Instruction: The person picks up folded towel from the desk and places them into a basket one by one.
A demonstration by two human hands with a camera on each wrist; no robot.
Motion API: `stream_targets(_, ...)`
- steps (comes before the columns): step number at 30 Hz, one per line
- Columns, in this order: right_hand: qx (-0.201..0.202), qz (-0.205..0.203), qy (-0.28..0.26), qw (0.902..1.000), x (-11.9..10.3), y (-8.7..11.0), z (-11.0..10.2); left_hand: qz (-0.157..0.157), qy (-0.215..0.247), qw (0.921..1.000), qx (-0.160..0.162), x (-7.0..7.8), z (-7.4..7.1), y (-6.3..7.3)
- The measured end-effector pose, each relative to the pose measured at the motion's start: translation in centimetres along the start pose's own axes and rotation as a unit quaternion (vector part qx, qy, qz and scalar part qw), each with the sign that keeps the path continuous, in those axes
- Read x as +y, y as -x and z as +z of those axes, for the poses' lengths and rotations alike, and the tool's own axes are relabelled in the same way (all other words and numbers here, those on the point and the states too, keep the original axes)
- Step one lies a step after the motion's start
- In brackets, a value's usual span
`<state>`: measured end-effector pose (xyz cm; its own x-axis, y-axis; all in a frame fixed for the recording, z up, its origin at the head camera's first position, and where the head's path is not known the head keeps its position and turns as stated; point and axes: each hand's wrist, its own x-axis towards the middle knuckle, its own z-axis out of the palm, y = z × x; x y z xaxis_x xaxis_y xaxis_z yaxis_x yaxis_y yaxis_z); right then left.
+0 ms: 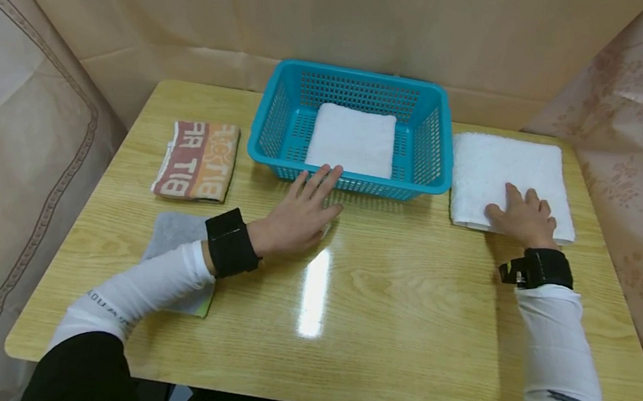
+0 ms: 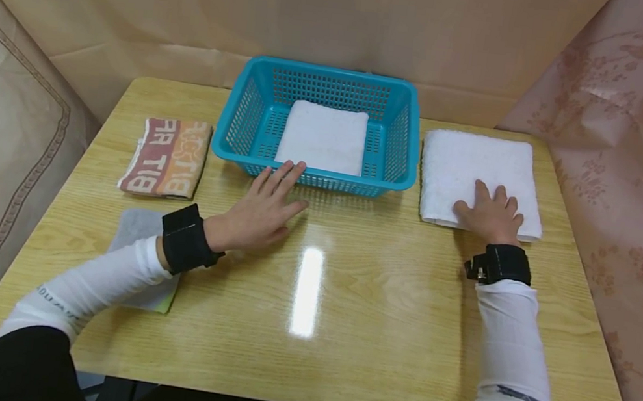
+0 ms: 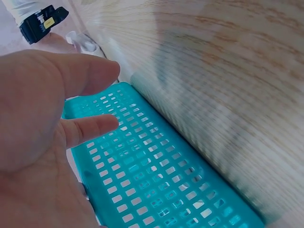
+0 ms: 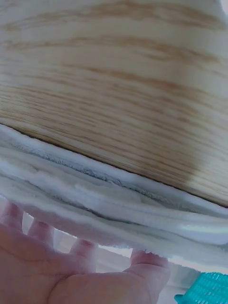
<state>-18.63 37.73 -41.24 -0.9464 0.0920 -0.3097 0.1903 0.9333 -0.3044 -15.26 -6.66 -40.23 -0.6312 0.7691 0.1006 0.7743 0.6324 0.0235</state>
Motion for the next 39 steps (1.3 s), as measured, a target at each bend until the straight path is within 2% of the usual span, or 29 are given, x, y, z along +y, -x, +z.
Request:
stream_targets(14, 0.0, -0.004, -0.001, 1.0, -0.3, 0.4, 0.5, -0.015, 0.044, 0.9982, -0.037, 0.1, -0.9, 0.0)
stream_targets(26, -0.006, -0.002, -0.011, 0.9999, -0.4, 0.3, 0.7, -0.035, 0.068, 0.9965, -0.033, 0.3, -1.0, 0.1)
stream_targets(35, -0.004, -0.006, -0.017, 0.9998, -0.3, 0.6, 0.3, -0.04, 0.05, 0.9975, -0.029, 1.2, -1.1, 1.0)
stream_targets(39, 0.001, -0.006, -0.02, 0.9998, -0.3, 0.7, 0.3, -0.036, 0.063, 0.996, -0.051, 1.3, -0.8, 1.5)
